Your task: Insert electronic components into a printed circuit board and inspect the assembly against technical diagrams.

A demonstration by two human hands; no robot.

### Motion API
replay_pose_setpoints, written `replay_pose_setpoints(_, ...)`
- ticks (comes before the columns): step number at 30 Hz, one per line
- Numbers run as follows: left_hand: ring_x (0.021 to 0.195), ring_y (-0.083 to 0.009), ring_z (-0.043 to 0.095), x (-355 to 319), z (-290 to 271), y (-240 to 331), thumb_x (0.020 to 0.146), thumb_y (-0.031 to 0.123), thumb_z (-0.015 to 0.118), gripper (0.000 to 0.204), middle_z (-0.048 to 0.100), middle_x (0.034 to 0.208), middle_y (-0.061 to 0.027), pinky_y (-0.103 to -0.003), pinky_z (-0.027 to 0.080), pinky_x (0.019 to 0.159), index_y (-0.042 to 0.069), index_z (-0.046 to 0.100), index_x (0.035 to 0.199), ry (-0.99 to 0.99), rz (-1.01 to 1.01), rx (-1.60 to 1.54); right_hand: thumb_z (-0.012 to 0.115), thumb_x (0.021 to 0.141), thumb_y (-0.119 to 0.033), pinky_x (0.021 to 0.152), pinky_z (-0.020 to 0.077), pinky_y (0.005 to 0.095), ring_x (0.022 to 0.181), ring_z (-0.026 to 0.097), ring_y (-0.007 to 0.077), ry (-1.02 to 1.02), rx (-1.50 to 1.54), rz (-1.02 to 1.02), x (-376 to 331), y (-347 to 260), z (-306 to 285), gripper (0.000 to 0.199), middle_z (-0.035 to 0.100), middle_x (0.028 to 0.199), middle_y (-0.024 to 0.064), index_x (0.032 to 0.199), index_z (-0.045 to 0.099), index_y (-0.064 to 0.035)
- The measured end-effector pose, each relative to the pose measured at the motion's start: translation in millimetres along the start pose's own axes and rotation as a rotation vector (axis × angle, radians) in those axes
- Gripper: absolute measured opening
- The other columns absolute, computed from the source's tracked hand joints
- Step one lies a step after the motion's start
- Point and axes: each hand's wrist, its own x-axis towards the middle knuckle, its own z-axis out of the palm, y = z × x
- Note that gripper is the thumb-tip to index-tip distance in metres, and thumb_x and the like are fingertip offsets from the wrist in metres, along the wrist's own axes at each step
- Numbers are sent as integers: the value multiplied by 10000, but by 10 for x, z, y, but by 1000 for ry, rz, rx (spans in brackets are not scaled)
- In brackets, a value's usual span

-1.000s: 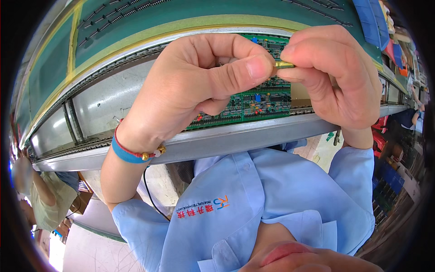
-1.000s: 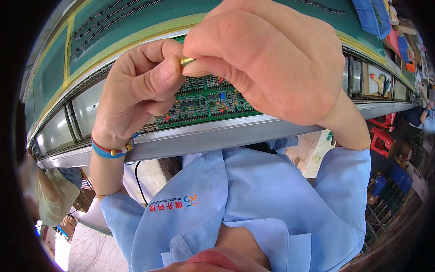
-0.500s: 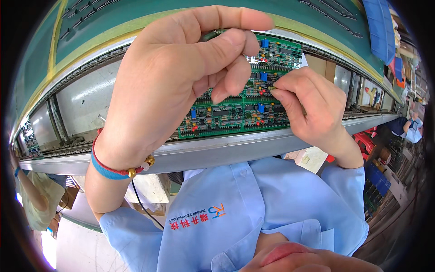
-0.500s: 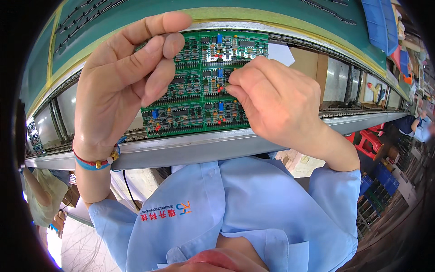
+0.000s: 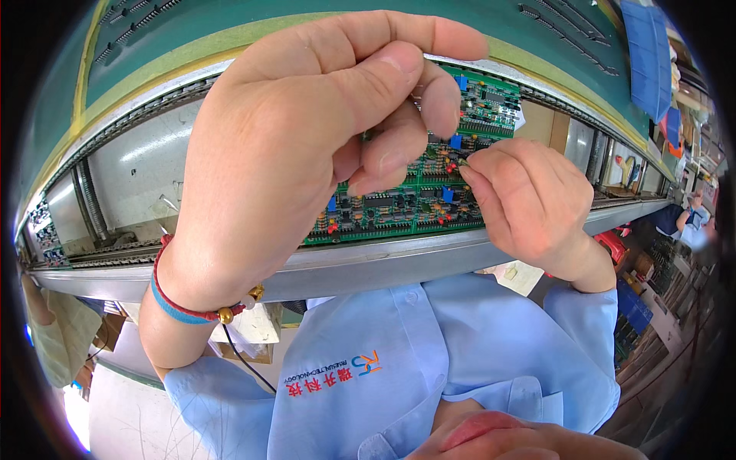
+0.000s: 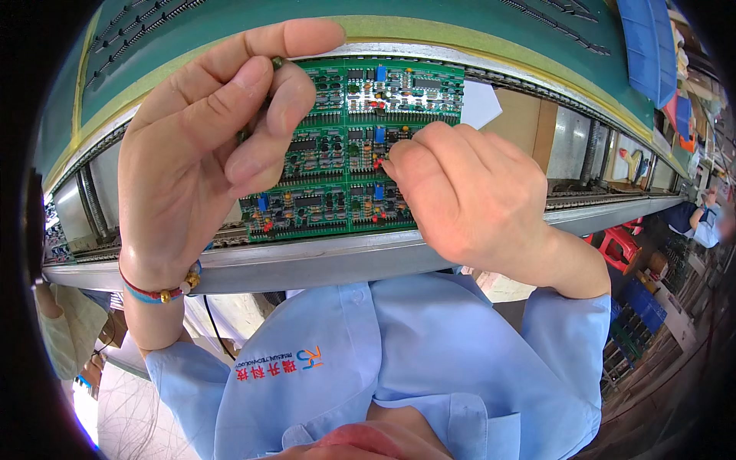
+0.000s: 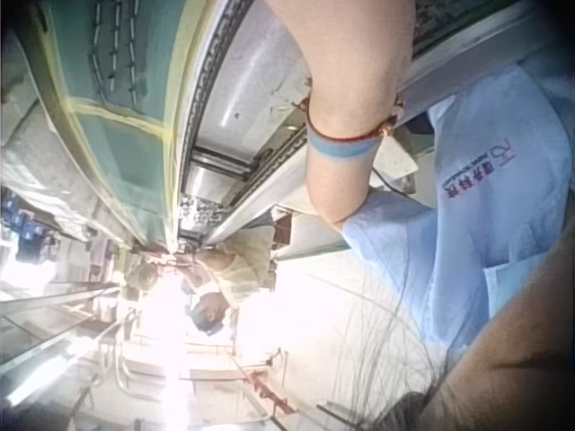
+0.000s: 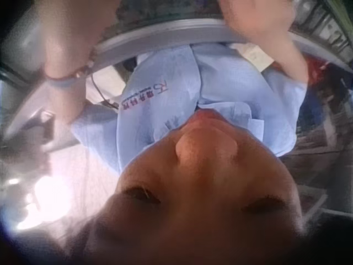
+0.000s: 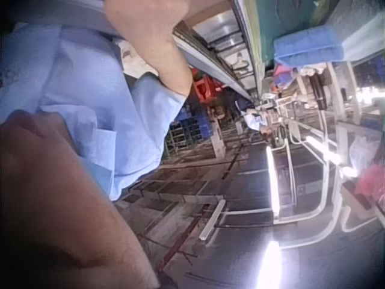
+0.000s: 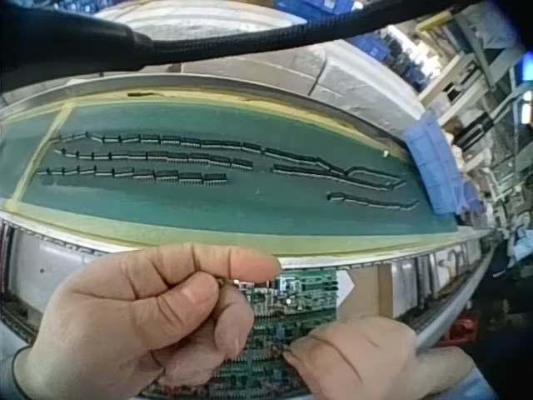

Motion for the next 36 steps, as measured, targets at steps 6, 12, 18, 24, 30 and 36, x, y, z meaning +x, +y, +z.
replay_pose_setpoints(6, 475, -20, 300, -32, 30, -65, 1023, 200, 379, 329, 573, 807, -45, -171, 239, 426, -37, 529, 1196, 50, 56, -13, 662, 654, -87, 441, 347, 257, 553, 511, 145, -35, -103, -60, 24, -39, -29, 211, 545, 747, 57, 844, 612, -13)
replay_pose_setpoints(12, 462, -1, 290, -50, 57, -67, 980, 246, 519, 299, 583, 724, -18, -165, 200, 399, -20, 615, 1074, 135, 92, 179, 650, 645, -73, 450, 349, 256, 557, 510, 144, -69, -131, -105, 87, -63, -51, 188, 541, 751, 57, 818, 614, -9)
replay_pose_setpoints(18, 463, 4, 299, -9, 61, -14, 954, 232, 566, 278, 629, 743, -31, -154, 205, 401, -9, 634, 1076, 140, 14, 169, 653, 641, -65, 453, 361, 258, 564, 515, 146, -82, -156, -106, 96, -48, -59, 183, 539, 747, 54, 810, 613, -9)
replay_pose_setpoints(24, 460, -2, 299, -40, 90, -57, 934, 224, 596, 268, 665, 779, -59, -158, 222, 405, 6, 640, 1085, 141, 77, 192, 653, 639, -67, 450, 366, 258, 563, 516, 147, -109, -152, -145, 134, -46, -70, 178, 539, 743, 52, 804, 618, -10)
replay_pose_setpoints(30, 474, -8, 313, -47, 154, 76, 932, 236, 600, 267, 657, 780, -51, -160, 238, 417, 8, 644, 1065, 123, 8, 159, 699, 623, -96, 436, 372, 264, 544, 528, 160, -165, -44, -131, 219, 51, -242, 232, 559, 717, 49, 838, 651, -21)
replay_pose_setpoints(36, 530, -22, 349, -35, 191, 46, 928, 268, 608, 276, 637, 792, -38, -172, 277, 468, 7, 649, 1008, 125, 1, 85, 764, 704, -8, 533, 446, 258, 628, 572, 156, 103, 255, 17, 363, 110, -406, 303, 638, 841, 133, 977, 646, 50)
